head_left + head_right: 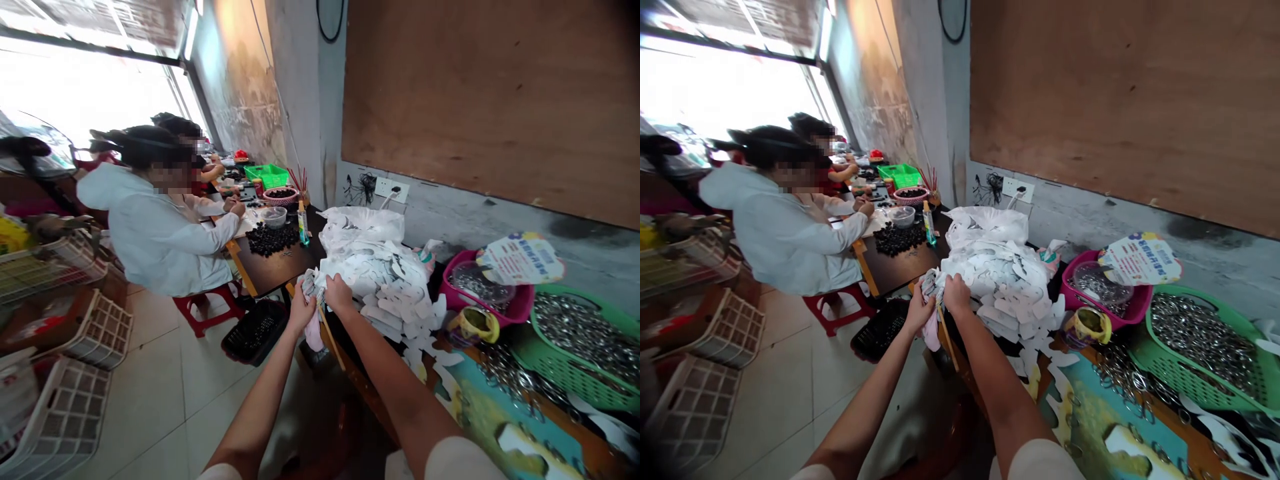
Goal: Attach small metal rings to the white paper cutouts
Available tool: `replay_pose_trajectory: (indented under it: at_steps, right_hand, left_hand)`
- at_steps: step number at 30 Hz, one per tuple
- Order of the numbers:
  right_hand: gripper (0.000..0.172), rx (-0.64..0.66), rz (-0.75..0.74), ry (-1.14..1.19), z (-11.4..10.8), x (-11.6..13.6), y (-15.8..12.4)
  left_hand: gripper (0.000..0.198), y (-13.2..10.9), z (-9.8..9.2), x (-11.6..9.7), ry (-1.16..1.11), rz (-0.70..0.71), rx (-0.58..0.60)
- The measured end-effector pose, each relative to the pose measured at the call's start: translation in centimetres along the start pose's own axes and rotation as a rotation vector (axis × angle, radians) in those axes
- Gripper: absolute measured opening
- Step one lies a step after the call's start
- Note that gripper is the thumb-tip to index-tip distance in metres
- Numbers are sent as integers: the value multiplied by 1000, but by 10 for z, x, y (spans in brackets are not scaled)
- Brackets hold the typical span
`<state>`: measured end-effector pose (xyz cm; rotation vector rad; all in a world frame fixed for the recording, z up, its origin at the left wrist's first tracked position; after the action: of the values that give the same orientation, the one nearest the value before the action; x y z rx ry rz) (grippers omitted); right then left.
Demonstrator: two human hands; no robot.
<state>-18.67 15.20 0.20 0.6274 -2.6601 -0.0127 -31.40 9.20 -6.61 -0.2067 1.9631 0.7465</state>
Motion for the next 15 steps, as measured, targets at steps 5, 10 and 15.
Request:
replay_pose_trajectory:
  at_steps: [5, 10, 15]
  right_hand:
    - [5, 10, -7, 80, -4, -8, 7]
    - [12, 19, 19, 212, -56, -31, 27]
    - [8, -147, 110, 248, -131, -82, 42]
  left_hand:
    - [60, 0, -1, 1, 51, 17, 8]
    - [62, 3, 3, 5, 157, -1, 17]
    - [61, 11, 16, -3, 348, 37, 38]
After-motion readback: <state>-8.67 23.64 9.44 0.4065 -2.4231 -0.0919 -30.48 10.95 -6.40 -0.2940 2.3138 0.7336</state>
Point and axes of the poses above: each hand's wrist, its own y-axis towards the middle knuckle, its own z-axis out of the palm, x = y × z, the point moved 2 cm from there along y, towards the middle knuckle, and after that the axes turned 5 degrees about z, right-handed, at the moved point
